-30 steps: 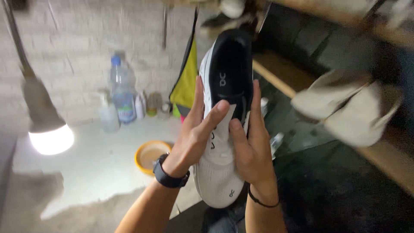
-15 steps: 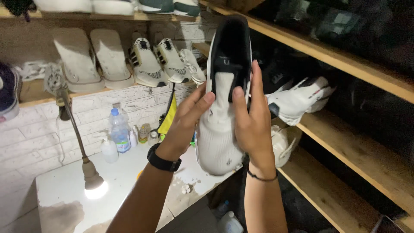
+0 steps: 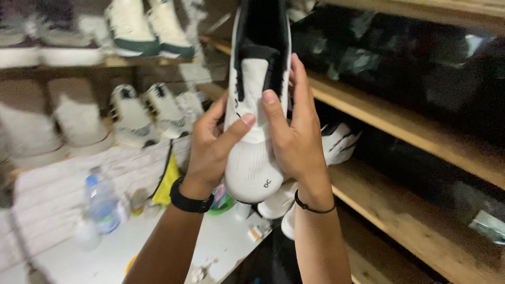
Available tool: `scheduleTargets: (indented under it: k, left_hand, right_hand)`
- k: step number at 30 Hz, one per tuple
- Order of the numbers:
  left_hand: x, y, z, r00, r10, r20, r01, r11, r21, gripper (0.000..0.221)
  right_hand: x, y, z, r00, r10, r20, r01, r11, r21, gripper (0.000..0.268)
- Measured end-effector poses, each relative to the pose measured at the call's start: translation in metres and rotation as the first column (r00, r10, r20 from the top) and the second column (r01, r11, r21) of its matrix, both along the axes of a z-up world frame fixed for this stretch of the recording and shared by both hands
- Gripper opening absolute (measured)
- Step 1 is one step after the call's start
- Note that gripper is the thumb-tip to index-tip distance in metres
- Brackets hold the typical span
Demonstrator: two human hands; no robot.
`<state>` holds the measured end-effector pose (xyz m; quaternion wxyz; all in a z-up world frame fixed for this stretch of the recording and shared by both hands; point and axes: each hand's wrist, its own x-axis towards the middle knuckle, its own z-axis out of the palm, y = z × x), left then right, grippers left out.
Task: Organizing and placing various shoes onto wooden storage shelves after inspection or cleaning.
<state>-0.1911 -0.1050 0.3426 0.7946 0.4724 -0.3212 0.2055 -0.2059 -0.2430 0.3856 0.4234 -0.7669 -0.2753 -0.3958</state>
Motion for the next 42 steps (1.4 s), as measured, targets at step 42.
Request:
scheduleTargets:
  k: [42]
  left_hand:
    - [0.133,-0.070,-0.050,0.510,-0.153,0.847,-0.658,0.565,0.498,0.100]
  right_hand:
    - [0.064,-0.071,0.165,0.363,-0.460,0.810,0.922,0.305,-0.239,0.061]
